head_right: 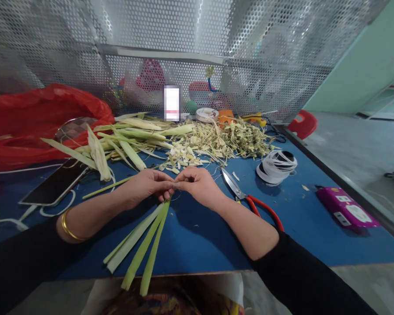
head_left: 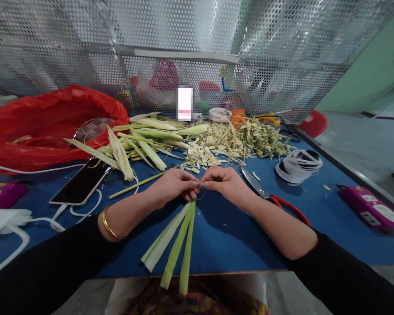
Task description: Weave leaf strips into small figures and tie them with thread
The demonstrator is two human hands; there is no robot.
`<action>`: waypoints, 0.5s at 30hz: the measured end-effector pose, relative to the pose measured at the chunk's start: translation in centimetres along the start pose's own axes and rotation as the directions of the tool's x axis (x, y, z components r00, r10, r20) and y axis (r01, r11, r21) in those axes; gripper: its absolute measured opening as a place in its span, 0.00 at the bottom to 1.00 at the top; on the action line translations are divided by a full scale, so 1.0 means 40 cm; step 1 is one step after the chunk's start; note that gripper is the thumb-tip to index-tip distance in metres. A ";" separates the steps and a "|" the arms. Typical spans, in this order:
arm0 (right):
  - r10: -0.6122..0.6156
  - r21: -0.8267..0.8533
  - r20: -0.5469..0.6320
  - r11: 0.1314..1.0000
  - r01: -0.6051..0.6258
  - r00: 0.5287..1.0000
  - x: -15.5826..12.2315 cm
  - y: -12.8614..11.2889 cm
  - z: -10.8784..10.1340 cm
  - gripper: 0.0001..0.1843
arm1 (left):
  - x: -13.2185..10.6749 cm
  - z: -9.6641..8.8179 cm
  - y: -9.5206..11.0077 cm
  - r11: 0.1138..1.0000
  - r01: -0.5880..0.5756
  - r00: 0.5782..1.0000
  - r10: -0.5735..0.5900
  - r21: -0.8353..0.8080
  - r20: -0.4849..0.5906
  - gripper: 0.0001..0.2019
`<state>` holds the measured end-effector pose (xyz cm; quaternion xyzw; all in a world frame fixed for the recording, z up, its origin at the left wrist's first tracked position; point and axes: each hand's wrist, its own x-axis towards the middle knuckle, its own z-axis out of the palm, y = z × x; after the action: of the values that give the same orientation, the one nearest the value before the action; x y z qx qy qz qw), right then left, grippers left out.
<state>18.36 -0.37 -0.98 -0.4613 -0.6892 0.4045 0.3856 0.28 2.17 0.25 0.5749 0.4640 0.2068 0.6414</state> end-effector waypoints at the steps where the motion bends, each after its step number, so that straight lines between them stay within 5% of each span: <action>1: 0.017 0.002 -0.003 1.000 -0.017 1.000 0.000 0.000 0.001 0.06 | 0.000 -0.002 0.000 1.000 0.007 1.000 -0.007 -0.005 0.009 0.06; 12: 0.137 0.157 -0.017 0.979 -0.132 0.990 0.005 0.004 0.008 0.06 | 0.003 0.000 -0.009 0.997 -0.028 1.000 0.028 0.070 0.001 0.06; 15: 0.125 0.072 -0.016 0.990 -0.123 0.992 0.008 0.018 0.002 0.08 | 0.006 0.000 -0.014 0.995 -0.076 0.997 0.075 0.060 0.013 0.07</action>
<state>18.43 0.09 -1.61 -0.4935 -0.6404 0.4469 0.3829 0.25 2.21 -0.36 0.6122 0.4445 0.2137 0.6180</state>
